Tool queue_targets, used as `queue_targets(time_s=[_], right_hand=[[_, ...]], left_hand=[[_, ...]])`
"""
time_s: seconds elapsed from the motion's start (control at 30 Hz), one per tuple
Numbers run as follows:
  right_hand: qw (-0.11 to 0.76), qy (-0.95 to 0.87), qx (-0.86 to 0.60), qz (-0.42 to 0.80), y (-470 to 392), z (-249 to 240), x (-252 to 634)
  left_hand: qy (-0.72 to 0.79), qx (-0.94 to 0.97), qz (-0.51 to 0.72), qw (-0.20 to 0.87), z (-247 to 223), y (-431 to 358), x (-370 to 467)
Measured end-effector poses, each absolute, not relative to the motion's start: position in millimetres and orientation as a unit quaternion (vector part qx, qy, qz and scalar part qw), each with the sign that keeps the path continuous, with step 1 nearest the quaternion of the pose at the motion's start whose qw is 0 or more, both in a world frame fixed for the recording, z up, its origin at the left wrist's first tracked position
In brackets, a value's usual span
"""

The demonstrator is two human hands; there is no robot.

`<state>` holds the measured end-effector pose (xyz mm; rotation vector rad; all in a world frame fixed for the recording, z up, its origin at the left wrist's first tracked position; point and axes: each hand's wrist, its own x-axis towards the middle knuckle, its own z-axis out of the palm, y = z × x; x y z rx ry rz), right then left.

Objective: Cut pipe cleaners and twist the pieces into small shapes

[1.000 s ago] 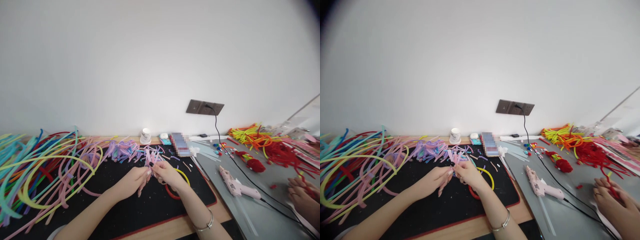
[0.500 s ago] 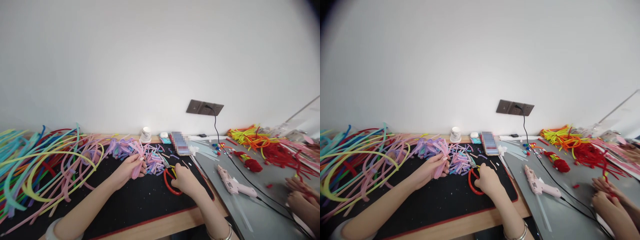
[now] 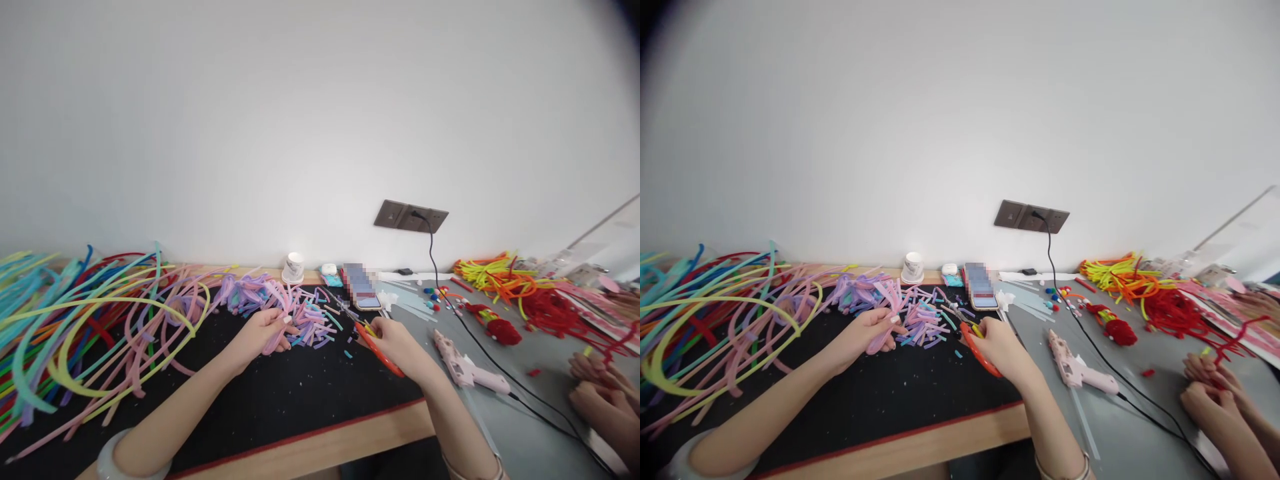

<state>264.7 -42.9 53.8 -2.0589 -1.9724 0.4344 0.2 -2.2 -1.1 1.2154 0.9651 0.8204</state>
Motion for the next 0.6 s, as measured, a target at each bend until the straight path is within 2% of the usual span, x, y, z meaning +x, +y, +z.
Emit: queue_targets(time_s=[0.1,0.33,0.47,0.6], right_hand=[[0.139,-0.68,-0.704,0.151,-40,49,261],[0.093,-0.687,-0.719,0.056,-30,47,243],[0.092,-0.704,-0.691,0.136,-29,49,242],[0.13,-0.736,-0.616,0.249,-38,53,244]], left_hand=[[0.426,0.554,0.357,0.62,-5,-1,-1],[0.413,0.553,0.372,0.621,-13,0,1],[0.415,0.551,0.389,0.61,-12,0,3],[0.412,0.549,0.414,0.598,-11,1,4]])
